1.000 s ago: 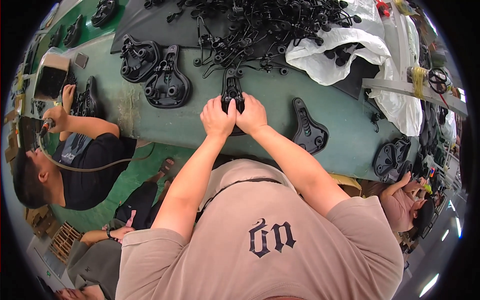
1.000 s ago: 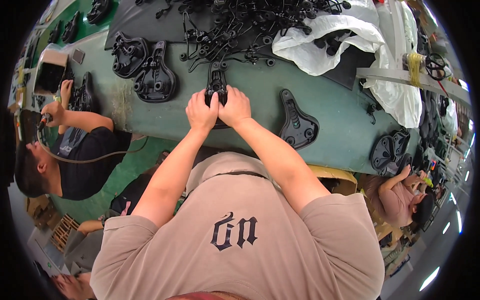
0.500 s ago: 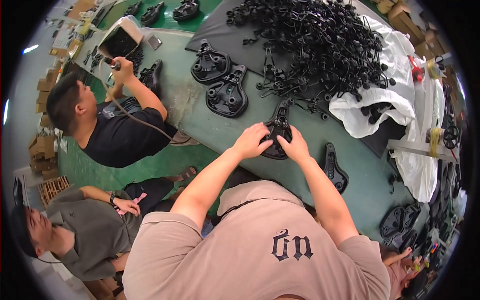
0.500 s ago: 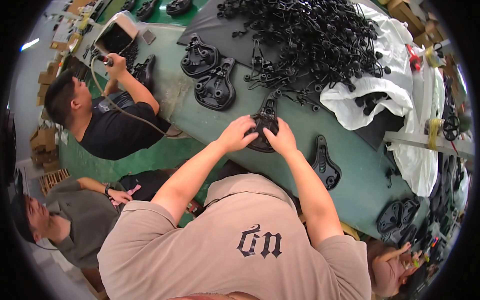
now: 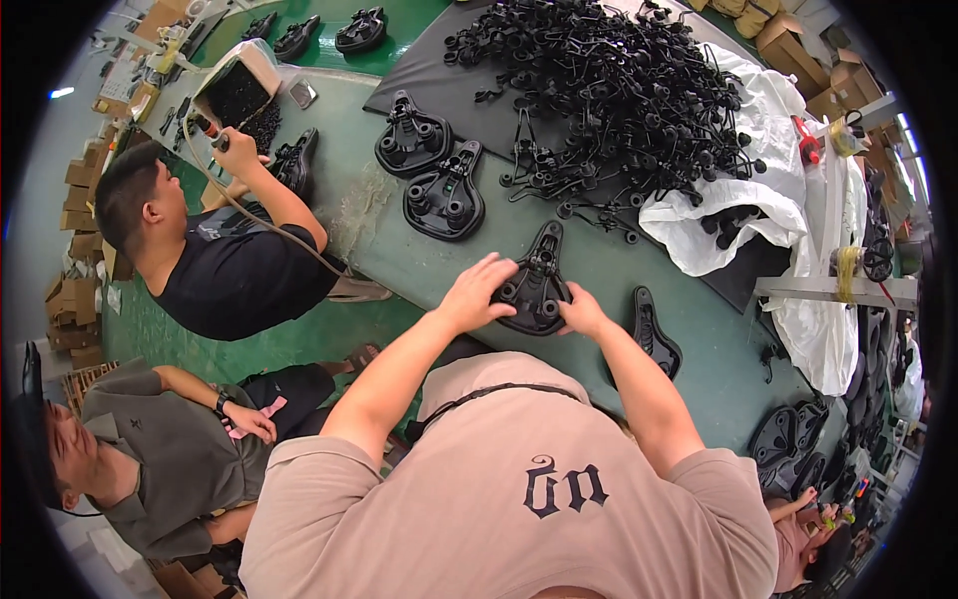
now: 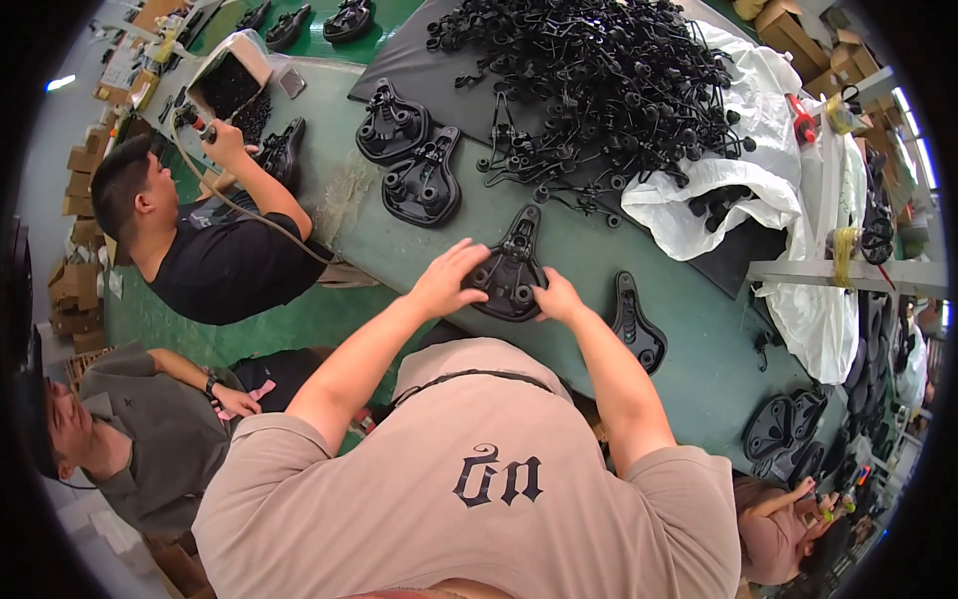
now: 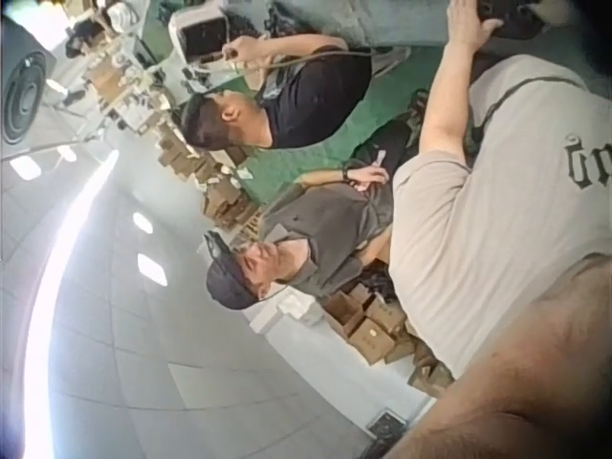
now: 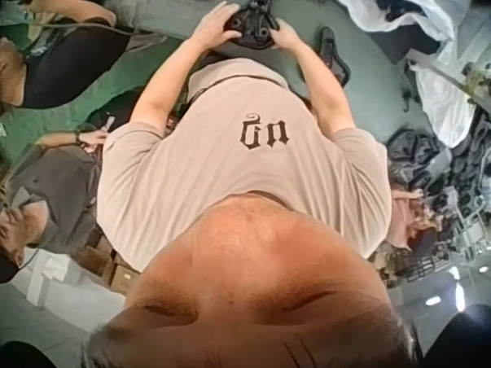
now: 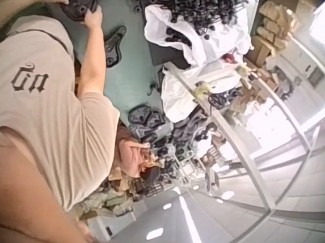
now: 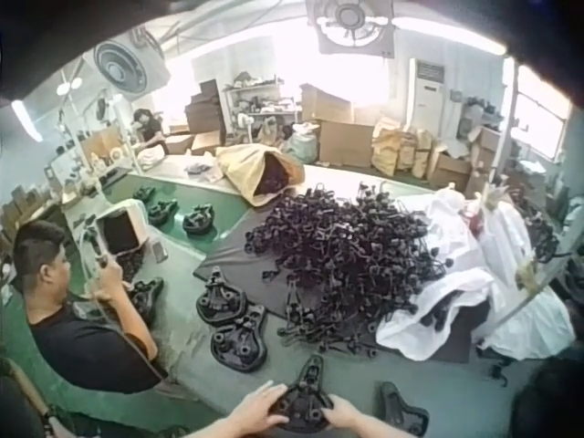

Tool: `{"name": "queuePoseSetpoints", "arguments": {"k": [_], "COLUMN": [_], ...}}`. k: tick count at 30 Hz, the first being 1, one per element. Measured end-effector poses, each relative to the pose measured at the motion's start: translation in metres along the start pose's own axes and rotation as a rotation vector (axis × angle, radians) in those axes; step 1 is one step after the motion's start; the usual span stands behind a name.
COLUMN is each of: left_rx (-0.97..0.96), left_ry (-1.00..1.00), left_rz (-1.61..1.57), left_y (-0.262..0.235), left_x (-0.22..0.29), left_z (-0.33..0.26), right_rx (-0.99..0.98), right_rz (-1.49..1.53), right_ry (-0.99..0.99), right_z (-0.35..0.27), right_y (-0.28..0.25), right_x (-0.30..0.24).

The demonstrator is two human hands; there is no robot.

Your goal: The recorder is assembling small plastic and metal components onto the underside of bicycle seats on a factory production line.

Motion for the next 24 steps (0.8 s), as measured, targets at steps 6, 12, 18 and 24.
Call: {"name": "queuePoseSetpoints", "arguments": {"k": [6,12,18,24], "left_rx": [-0.033,0.405,0.932,0.985], "left_ry": [-1.358,-1.174,-1.288,-1.46], "left_rz": [-1.623,-1.608,-1.866,-1.779], "left_y": [0.055,0.015,0.042,0.056], "left_x": [-0.004,-0.052,-0.181,-0.303], "left_z": [-0.139,-0.14,-0.149,-0.146], "right_rx": [0.012,-0.126,-0.307,0.561], "right_rz": [-0.107,-0.319,-0.134,-0.643], "right_ry": [-0.396,-0.589,-0.579,-0.712], "right_z": [-0.028,-0.013,-0.009,-0.054], "right_y": [0.057,0.158,0.146,-0.089], "right_x": [-0.024,-0.159,-0.192,-0.091]}}
Point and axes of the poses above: each hand's wrist, its own z-axis towards the middle knuckle, its own y-axis out of the palm, x = y × z, the point moved 9 cm from there along z, towards the middle knuckle, and after that the axes turned 15 degrees about z, right-handed, at the moved point
